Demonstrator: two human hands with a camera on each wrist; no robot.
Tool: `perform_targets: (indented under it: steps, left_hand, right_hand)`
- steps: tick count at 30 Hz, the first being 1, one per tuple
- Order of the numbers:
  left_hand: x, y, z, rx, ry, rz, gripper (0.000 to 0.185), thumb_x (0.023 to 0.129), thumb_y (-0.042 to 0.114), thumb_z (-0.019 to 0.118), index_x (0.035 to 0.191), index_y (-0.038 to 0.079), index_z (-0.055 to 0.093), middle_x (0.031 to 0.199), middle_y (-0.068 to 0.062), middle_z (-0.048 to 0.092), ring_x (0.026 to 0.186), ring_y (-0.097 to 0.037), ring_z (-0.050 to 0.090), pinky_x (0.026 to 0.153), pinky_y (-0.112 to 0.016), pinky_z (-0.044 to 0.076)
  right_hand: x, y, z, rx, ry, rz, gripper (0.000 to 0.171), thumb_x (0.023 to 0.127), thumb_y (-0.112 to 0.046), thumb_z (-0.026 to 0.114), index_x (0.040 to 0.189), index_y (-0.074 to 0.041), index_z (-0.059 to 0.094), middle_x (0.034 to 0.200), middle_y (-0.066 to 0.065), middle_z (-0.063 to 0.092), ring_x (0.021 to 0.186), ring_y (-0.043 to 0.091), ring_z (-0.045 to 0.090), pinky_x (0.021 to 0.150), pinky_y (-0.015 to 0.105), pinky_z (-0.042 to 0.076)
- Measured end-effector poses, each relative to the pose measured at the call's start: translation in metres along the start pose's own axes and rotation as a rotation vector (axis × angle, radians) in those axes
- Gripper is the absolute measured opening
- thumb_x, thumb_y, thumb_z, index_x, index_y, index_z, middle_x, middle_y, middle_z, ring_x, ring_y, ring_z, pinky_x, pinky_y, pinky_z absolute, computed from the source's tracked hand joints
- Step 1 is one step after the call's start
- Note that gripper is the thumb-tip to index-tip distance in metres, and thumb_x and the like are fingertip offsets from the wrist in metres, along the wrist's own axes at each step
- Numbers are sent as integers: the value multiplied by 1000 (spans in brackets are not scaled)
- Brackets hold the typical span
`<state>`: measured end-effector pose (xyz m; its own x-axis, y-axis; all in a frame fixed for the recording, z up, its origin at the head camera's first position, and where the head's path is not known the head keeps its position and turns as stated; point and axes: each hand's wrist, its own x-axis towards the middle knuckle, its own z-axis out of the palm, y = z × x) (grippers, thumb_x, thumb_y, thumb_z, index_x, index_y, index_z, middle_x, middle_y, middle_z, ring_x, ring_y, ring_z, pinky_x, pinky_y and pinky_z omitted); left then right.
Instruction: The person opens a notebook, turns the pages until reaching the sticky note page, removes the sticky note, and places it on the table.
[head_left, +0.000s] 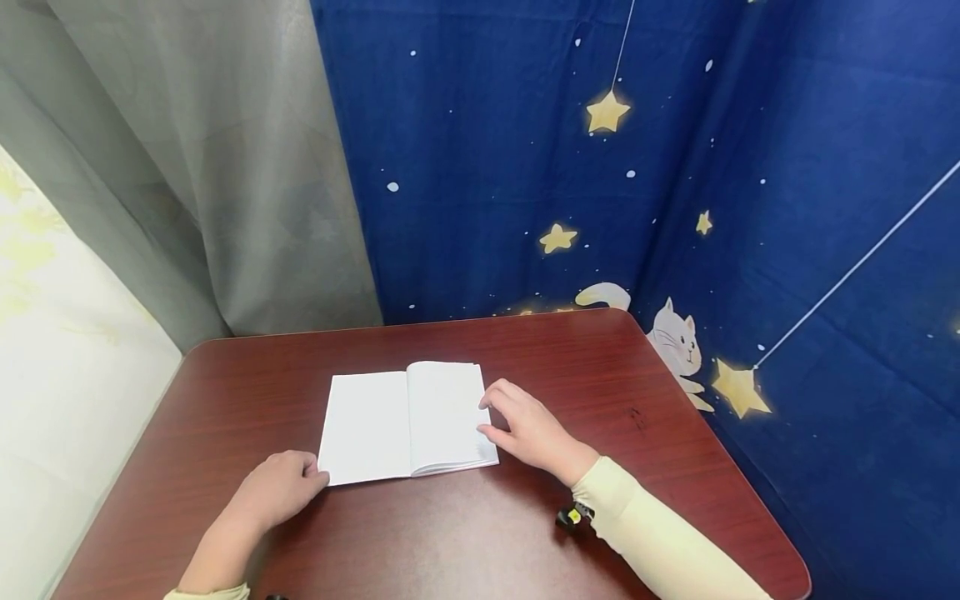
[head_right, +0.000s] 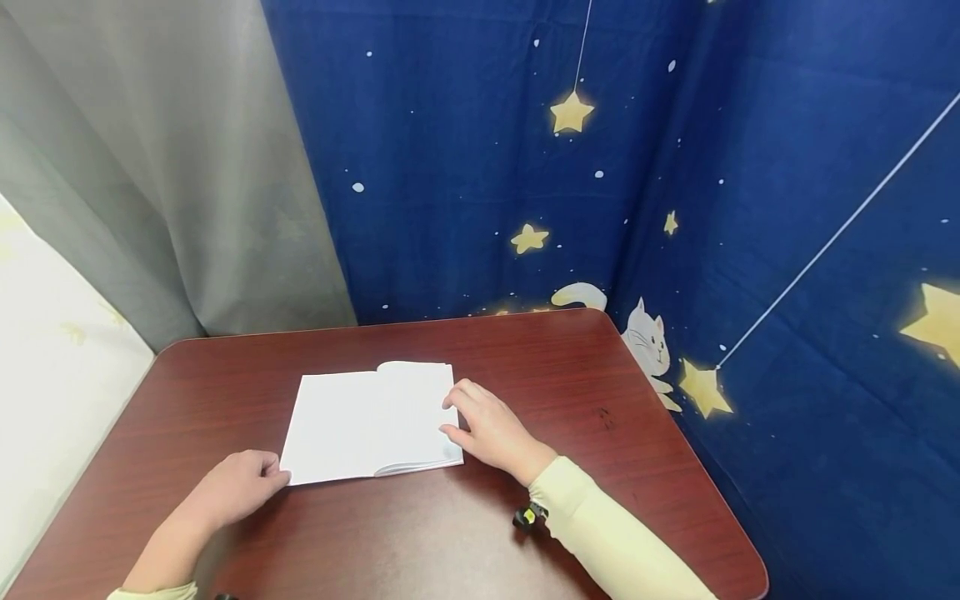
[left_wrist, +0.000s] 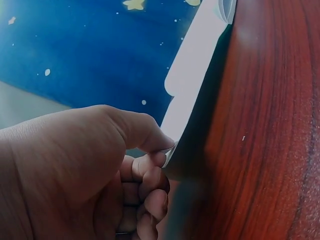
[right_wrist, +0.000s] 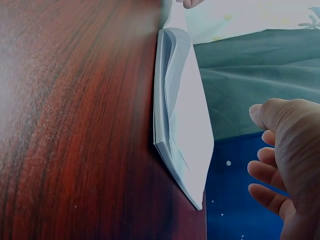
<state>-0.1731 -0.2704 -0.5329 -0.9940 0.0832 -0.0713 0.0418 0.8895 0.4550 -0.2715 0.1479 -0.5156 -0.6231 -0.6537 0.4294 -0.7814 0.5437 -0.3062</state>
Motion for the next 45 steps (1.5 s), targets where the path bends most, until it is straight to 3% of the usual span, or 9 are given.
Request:
perform_targets:
  steps: [14, 18, 21, 24, 28, 31, 35, 38, 45]
  left_hand:
    - [1, 2, 6, 54, -11, -13, 37, 96, 28, 72, 69, 17, 50, 63, 3, 46, 60, -16, 42, 59, -36, 36]
    - [4, 5, 4, 82, 48, 17, 39, 97, 31, 76, 71, 18, 50, 64, 3, 47, 60, -17, 44, 57, -37, 37]
    - [11, 12, 4, 73, 137, 80, 37, 96, 27, 80, 75, 20, 51, 67, 4, 48, 60, -16, 45, 56, -37, 38]
    - [22, 23, 6, 59, 219, 193, 29, 93, 21, 86, 84, 20, 58, 77, 3, 54, 70, -17, 51, 62, -40, 45]
    - [37, 37, 13, 93, 247, 358, 29, 91, 21, 90, 112, 12, 72, 110, -5, 69, 103, -26, 65, 90, -50, 58]
    - [45, 44, 20, 142, 216, 410, 52, 93, 28, 89, 136, 6, 70, 140, -15, 68, 131, -38, 63, 109, -60, 52]
    - [51, 51, 26, 188, 154, 393, 76, 96, 40, 85, 157, 4, 59, 166, -23, 50, 153, -46, 47, 120, -67, 41]
    - [57, 55, 28, 199, 102, 373, 85, 96, 48, 83, 163, 5, 53, 173, -23, 41, 159, -48, 38, 124, -70, 34]
    - [64, 56, 31, 186, -57, 295, 101, 90, 62, 84, 167, 6, 48, 176, -24, 35, 161, -49, 32, 124, -76, 28]
  right_hand:
    - [-2, 1, 1, -1, 11, -17, 31, 98, -21, 88, 120, -10, 69, 116, 1, 63, 96, 13, 58, 85, 30, 55]
    - [-2, 1, 1, -2, 20, -32, 33, 97, -21, 89, 120, -9, 69, 116, 2, 64, 95, 14, 58, 85, 31, 55]
    - [-1, 1, 1, 1, 23, -39, 33, 96, -21, 90, 119, -8, 70, 116, 2, 64, 96, 14, 59, 85, 32, 56]
    - [-2, 1, 1, 0, 14, -36, 33, 96, -21, 89, 119, -7, 70, 116, 2, 64, 96, 14, 58, 85, 32, 56]
    - [-3, 1, 2, -4, 5, -32, 32, 97, -21, 88, 120, -9, 70, 116, 1, 64, 95, 14, 58, 85, 32, 56]
    - [-2, 2, 2, -5, -22, -26, 32, 98, -23, 88, 121, -10, 69, 117, 1, 63, 99, 15, 60, 88, 32, 57]
    - [-1, 3, 3, -8, -77, -7, 34, 100, -28, 86, 123, -10, 69, 119, 1, 63, 104, 15, 62, 94, 34, 57]
    - [-1, 3, 3, -10, -102, 7, 35, 100, -31, 85, 123, -11, 69, 120, 3, 64, 105, 16, 62, 96, 34, 57]
    - [-2, 2, 7, -22, -149, 29, 39, 100, -37, 85, 126, -12, 69, 122, 4, 65, 105, 15, 62, 96, 33, 57]
